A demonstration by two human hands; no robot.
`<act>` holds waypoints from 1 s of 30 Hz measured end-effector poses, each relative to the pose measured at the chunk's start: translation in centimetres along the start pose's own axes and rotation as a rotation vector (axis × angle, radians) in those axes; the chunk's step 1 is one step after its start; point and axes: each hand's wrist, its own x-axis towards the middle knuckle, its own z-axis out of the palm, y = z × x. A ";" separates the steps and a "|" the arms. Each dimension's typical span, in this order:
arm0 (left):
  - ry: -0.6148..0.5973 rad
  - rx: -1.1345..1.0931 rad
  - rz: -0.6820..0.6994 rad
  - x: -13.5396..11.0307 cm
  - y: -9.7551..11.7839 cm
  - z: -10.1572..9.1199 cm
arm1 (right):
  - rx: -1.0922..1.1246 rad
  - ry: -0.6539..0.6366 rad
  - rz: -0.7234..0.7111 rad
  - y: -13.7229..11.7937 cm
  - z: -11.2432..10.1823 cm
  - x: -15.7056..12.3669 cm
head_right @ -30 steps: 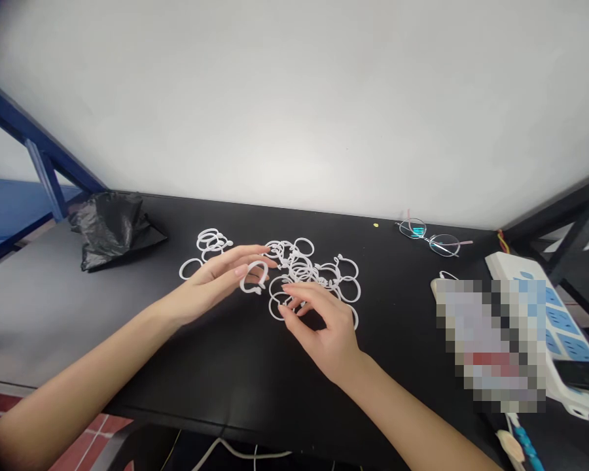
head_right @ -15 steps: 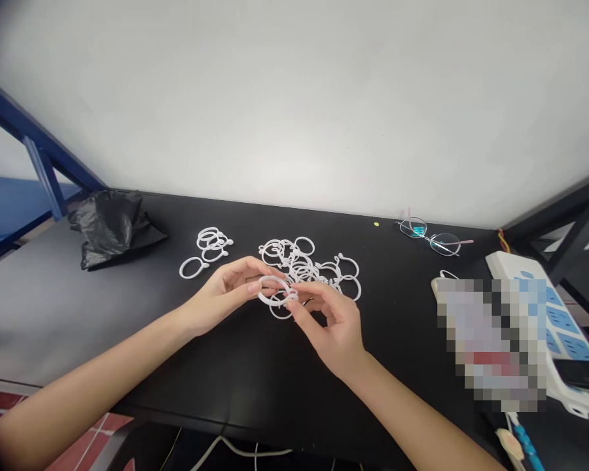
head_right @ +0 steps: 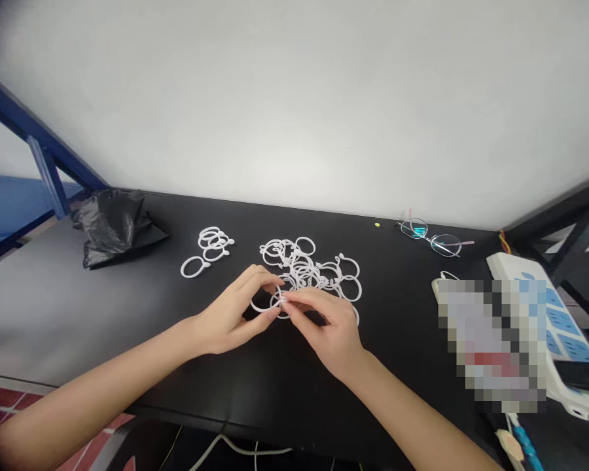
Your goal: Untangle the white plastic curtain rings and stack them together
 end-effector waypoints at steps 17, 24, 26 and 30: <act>-0.013 0.328 0.037 0.6 -1.0 -2.4 | 0.102 0.028 0.192 0.7 -0.1 -0.4; 0.119 0.790 -0.151 0.5 -4.5 -6.2 | -0.064 0.066 0.114 0.7 -0.3 0.0; 0.100 0.854 -0.212 0.3 -4.9 -6.6 | -0.155 0.014 0.014 0.6 -0.2 0.0; 0.053 0.910 -0.291 0.1 -5.4 -6.7 | -0.277 -0.084 -0.137 0.9 0.0 -0.1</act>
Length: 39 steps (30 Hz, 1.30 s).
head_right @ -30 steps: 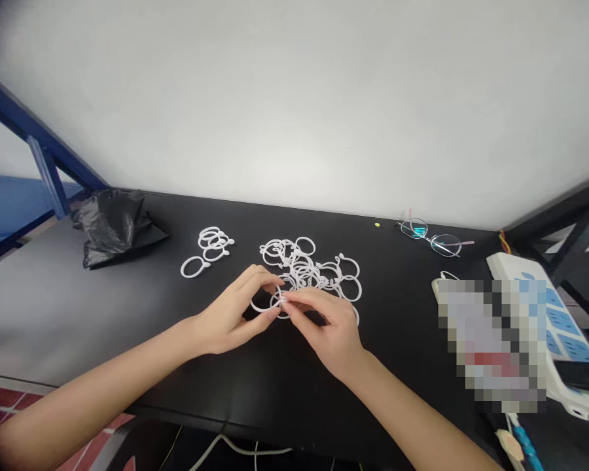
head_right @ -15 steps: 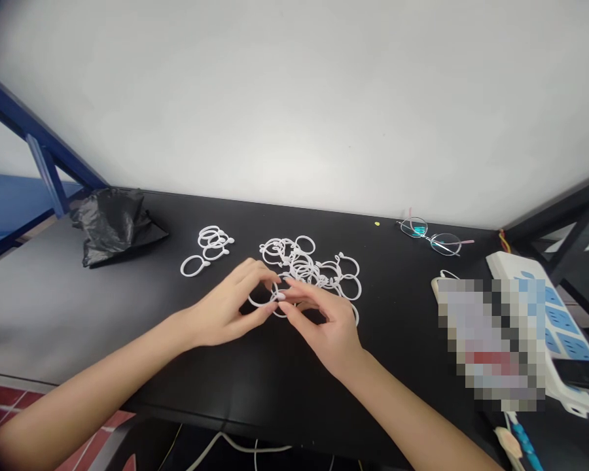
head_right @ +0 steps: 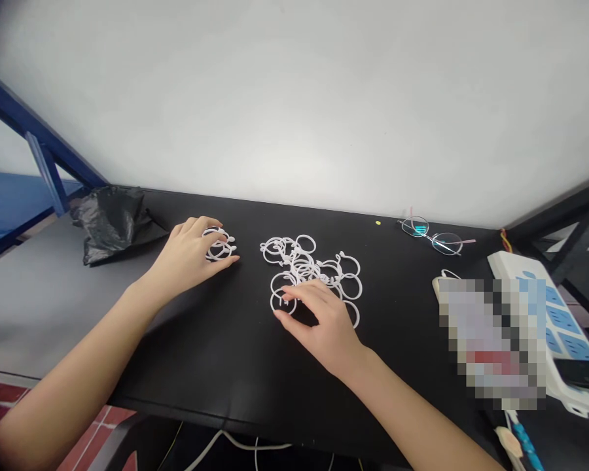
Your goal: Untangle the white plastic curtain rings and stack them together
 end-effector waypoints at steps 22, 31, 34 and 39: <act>-0.222 -0.690 0.392 -1.3 5.5 0.8 | -0.002 -0.199 -0.077 -0.4 0.1 0.1; -0.427 -0.896 0.280 -0.5 3.4 -0.3 | -0.074 -0.286 -0.038 -0.1 -0.3 0.1; -0.495 -1.017 0.249 -0.3 3.0 -0.7 | -0.085 -0.294 -0.028 0.0 -0.3 0.1; -0.611 -1.191 0.147 -0.2 2.9 -0.5 | -0.085 -0.311 -0.016 -0.1 -0.3 -0.1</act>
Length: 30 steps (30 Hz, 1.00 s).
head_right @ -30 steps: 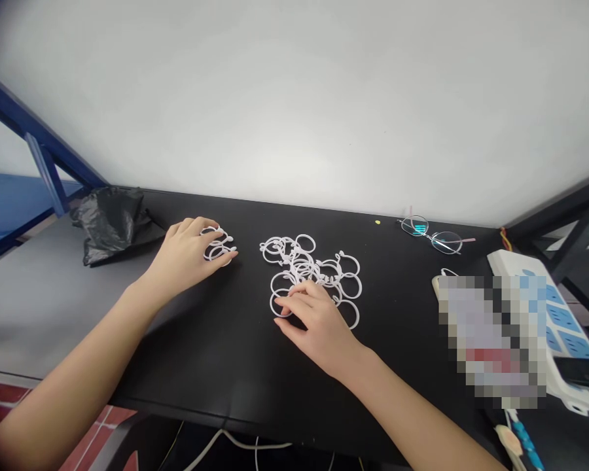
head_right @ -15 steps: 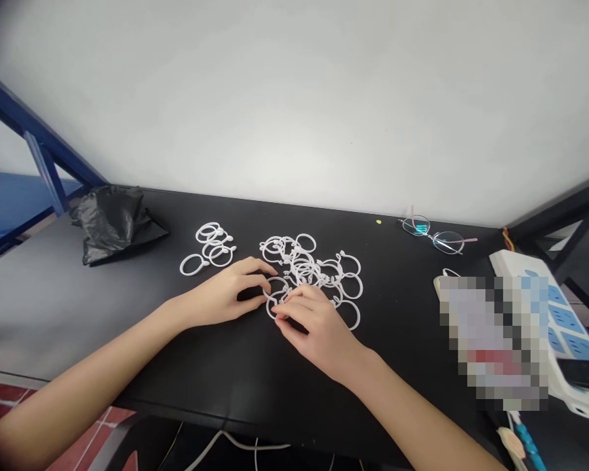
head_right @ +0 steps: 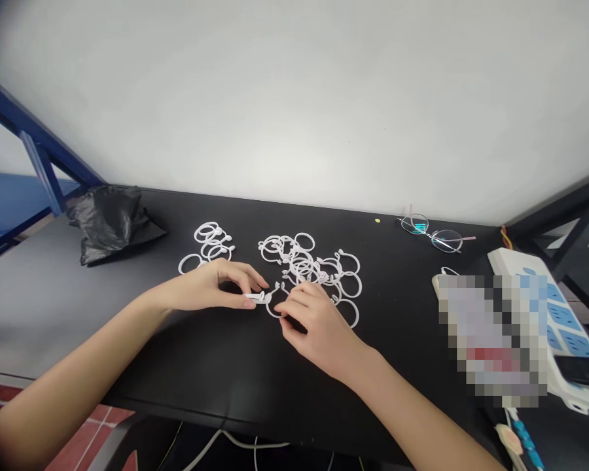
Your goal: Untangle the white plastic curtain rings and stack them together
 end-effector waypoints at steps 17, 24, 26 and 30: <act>-0.016 -0.338 -0.160 -0.1 0.7 0.1 | 0.075 0.355 0.010 -0.5 -0.4 0.4; 0.186 -0.230 -0.101 0.3 -0.1 0.2 | 0.019 0.327 -0.020 0.0 -0.4 0.4; 0.245 -0.196 -0.051 0.3 0.0 0.3 | 0.004 0.250 -0.043 0.3 -0.2 0.2; 0.345 -0.085 0.119 0.2 0.4 0.7 | -0.040 0.097 -0.035 0.6 0.3 0.0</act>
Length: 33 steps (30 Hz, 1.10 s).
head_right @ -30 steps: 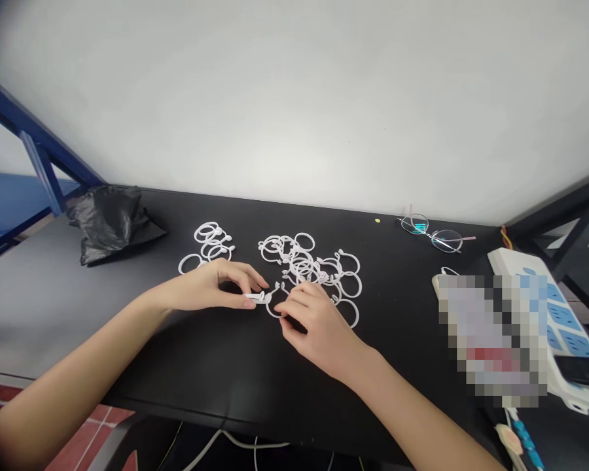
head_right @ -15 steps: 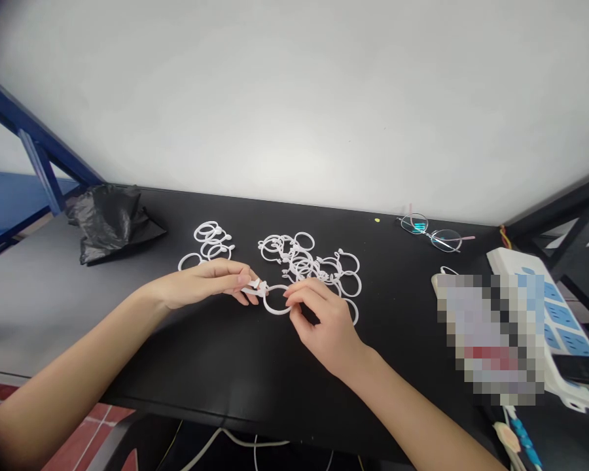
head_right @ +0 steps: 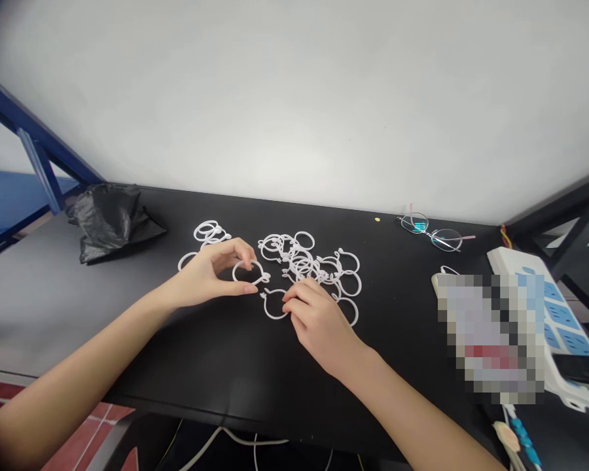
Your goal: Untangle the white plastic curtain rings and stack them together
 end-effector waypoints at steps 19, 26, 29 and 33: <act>0.026 -0.016 0.079 -0.7 0.3 2.6 | 0.184 0.265 0.151 -1.3 -0.2 0.1; -0.002 0.016 0.062 -0.9 0.6 2.6 | 0.190 0.252 0.112 -1.7 -0.4 0.2; -0.016 0.225 0.110 -0.6 1.0 1.6 | 0.186 0.254 0.107 -1.5 -0.4 0.3; 0.119 0.759 0.147 -0.2 0.4 -1.3 | 0.119 0.183 0.072 -1.0 -0.2 0.3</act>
